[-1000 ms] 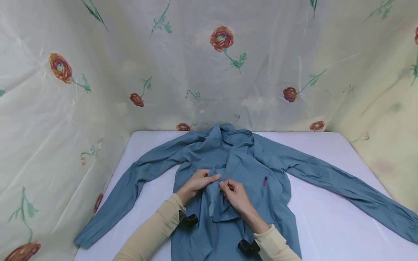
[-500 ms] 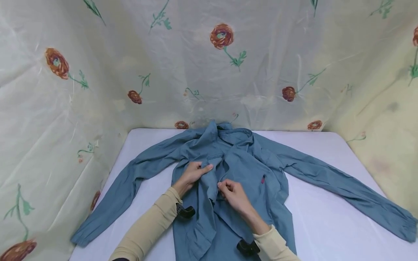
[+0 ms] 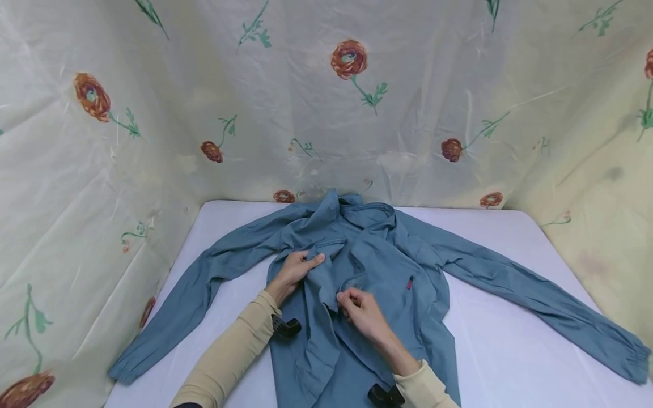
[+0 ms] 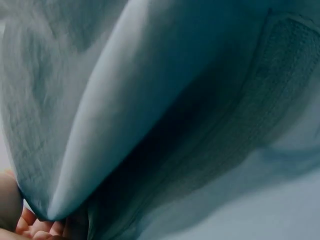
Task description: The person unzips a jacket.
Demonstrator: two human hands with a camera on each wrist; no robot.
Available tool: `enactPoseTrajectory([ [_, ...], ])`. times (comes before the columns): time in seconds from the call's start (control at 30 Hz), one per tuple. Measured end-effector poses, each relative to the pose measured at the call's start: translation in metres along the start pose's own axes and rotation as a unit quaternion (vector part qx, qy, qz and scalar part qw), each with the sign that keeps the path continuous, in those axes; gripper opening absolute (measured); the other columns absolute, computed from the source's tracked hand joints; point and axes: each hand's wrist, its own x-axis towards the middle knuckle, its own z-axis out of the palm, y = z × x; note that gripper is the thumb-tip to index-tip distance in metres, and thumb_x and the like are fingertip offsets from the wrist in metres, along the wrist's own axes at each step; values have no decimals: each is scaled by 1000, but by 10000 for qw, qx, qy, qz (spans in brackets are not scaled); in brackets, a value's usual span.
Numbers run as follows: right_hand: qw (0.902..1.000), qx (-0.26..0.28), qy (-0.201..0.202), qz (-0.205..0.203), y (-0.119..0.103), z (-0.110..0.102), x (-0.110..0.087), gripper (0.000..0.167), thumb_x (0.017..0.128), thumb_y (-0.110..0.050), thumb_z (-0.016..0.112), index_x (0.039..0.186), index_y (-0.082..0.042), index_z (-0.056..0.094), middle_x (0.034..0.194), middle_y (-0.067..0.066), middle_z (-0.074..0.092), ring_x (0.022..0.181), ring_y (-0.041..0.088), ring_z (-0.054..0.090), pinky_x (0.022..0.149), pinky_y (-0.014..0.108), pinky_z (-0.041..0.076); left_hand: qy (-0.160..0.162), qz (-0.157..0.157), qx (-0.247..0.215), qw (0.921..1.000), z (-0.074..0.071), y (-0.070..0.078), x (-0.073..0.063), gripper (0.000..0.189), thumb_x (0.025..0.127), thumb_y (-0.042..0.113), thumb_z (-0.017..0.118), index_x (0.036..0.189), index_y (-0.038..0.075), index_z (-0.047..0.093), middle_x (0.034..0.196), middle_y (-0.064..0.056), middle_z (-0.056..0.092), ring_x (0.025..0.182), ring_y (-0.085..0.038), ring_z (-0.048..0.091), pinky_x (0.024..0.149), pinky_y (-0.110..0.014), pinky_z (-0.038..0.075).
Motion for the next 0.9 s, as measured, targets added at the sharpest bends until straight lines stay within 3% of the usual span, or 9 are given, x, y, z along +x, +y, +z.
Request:
enactPoseTrajectory([
  [0.37, 9994, -11, -309, -133, 3, 0, -4, 30, 99, -19, 50, 85, 7, 57, 57, 2, 45, 48, 7, 36, 48, 23, 34, 162, -2, -214, 9996, -4, -2, -1, 29, 87, 30, 69, 83, 2, 67, 71, -1, 62, 66, -14, 56, 64, -25, 47],
  [0.57, 9985, 30, -535, -124, -20, -2, -15, 29, 100, -11, 46, 88, 14, 54, 59, 4, 44, 48, 6, 36, 49, 22, 34, 294, 110, -318, 9990, -6, -4, 1, 28, 87, 28, 70, 79, 2, 66, 65, 2, 60, 62, -12, 55, 62, -24, 47],
  [0.9, 9983, 73, -542, -222, 6, -2, -3, 33, 100, -21, 49, 87, 9, 55, 57, 1, 41, 47, 7, 33, 48, 24, 33, 237, 140, -199, 9994, -9, -2, 5, 28, 88, 29, 69, 77, 4, 65, 64, 2, 60, 62, -13, 55, 62, -25, 46],
])
